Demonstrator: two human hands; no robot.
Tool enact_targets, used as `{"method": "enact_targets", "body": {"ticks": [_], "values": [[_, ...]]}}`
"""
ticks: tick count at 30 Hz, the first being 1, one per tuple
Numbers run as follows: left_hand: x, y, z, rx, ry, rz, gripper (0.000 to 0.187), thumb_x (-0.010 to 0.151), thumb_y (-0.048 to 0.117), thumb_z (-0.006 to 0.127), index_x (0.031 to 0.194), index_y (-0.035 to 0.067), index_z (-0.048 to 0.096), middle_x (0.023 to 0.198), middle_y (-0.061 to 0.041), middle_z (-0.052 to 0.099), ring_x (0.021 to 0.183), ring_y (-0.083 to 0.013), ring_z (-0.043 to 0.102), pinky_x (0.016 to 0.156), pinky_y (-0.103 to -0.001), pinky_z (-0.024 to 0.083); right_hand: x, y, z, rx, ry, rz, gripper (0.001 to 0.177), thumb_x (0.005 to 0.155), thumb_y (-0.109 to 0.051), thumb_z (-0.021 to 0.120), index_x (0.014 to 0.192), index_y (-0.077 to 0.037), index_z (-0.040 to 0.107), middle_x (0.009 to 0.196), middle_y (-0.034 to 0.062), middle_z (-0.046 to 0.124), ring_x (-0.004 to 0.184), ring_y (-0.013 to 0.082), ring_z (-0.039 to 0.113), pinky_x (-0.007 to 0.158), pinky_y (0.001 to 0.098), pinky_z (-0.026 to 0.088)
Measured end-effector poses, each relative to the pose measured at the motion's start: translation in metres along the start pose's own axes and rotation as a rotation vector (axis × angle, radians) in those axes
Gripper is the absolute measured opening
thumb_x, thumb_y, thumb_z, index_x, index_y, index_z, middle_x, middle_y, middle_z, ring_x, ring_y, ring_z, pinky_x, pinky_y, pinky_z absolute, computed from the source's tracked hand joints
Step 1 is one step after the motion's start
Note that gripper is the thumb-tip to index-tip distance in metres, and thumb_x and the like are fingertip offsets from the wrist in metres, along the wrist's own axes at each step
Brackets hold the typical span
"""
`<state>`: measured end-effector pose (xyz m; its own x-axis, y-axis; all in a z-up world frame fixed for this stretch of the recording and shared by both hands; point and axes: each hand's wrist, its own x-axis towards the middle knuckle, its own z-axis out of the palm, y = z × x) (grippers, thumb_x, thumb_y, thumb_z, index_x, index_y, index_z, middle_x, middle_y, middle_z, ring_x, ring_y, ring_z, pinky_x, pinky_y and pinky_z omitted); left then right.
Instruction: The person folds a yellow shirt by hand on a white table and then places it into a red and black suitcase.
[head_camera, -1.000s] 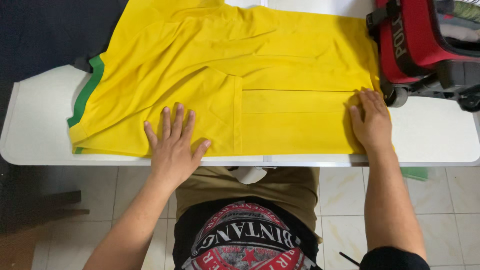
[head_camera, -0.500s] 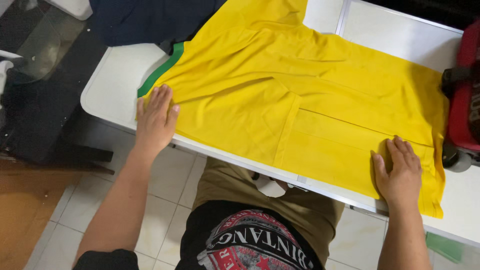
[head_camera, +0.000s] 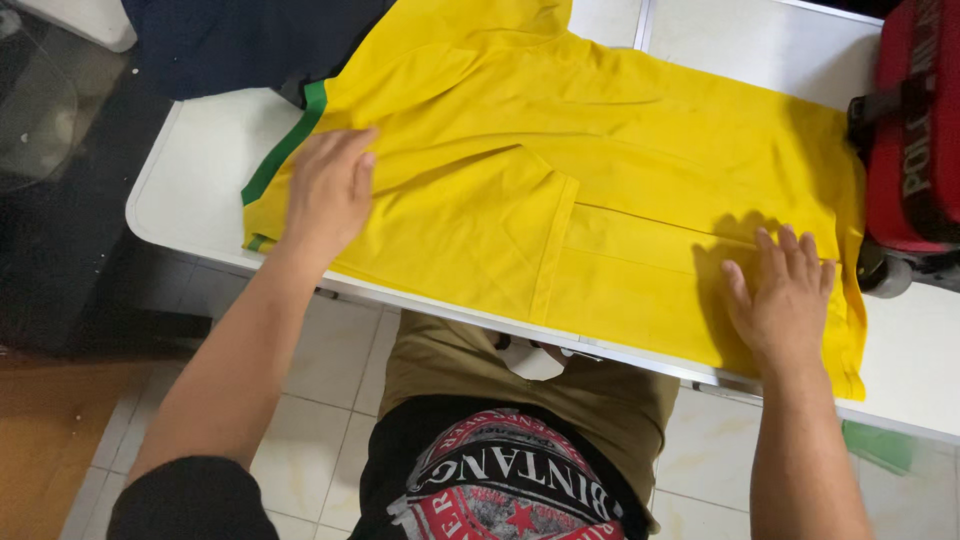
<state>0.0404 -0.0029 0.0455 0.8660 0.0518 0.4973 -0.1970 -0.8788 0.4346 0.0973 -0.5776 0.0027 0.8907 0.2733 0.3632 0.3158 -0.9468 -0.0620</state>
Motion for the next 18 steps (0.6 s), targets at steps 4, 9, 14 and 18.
{"method": "enact_targets", "body": {"ticks": [4, 9, 14, 18], "values": [[0.048, -0.012, 0.05, -0.169, -0.06, -0.045, 0.023, 0.106, 0.013, 0.062, 0.126, 0.006, 0.071, 0.121, -0.014, 0.071, 0.118, -0.034, 0.062, 0.105, -0.043, 0.047, 0.029, -0.01, 0.012, 0.133, -0.046, -0.029, 0.058, 0.106, -0.045, 0.057, 0.153, -0.011, 0.053, 0.162, 0.0182, 0.047, 0.153, 0.0408, 0.037, 0.123, 0.0635, 0.025], [0.036, -0.058, 0.051, 0.214, -0.043, 0.032, 0.042, 0.102, 0.024, 0.065, 0.138, 0.001, 0.065, 0.148, -0.014, 0.061, 0.14, -0.0315, 0.049, 0.12, -0.056, 0.026, 0.022, -0.004, 0.001, 0.139, -0.123, -0.027, 0.061, 0.103, -0.045, 0.055, 0.154, -0.011, 0.05, 0.163, 0.0174, 0.044, 0.152, 0.0388, 0.034, 0.121, 0.0602, 0.022], [0.028, -0.057, 0.056, 0.324, -0.291, -0.118, 0.067, 0.104, 0.048, 0.045, 0.157, 0.006, 0.041, 0.169, -0.014, 0.027, 0.156, -0.029, 0.019, 0.12, -0.065, 0.001, 0.022, -0.005, -0.003, 0.142, -0.132, -0.041, 0.061, 0.105, -0.045, 0.054, 0.156, -0.012, 0.049, 0.165, 0.0165, 0.041, 0.155, 0.0376, 0.032, 0.124, 0.0592, 0.021], [0.016, -0.052, 0.047, 0.331, -0.364, -0.15, 0.073, 0.103, 0.052, 0.039, 0.161, 0.009, 0.032, 0.171, -0.015, 0.018, 0.157, -0.0319, 0.011, 0.12, -0.063, 0.0, 0.016, -0.006, -0.004, 0.145, -0.127, -0.062, 0.062, 0.104, -0.043, 0.055, 0.156, -0.01, 0.048, 0.166, 0.0163, 0.04, 0.156, 0.0369, 0.031, 0.124, 0.0592, 0.021]]}}
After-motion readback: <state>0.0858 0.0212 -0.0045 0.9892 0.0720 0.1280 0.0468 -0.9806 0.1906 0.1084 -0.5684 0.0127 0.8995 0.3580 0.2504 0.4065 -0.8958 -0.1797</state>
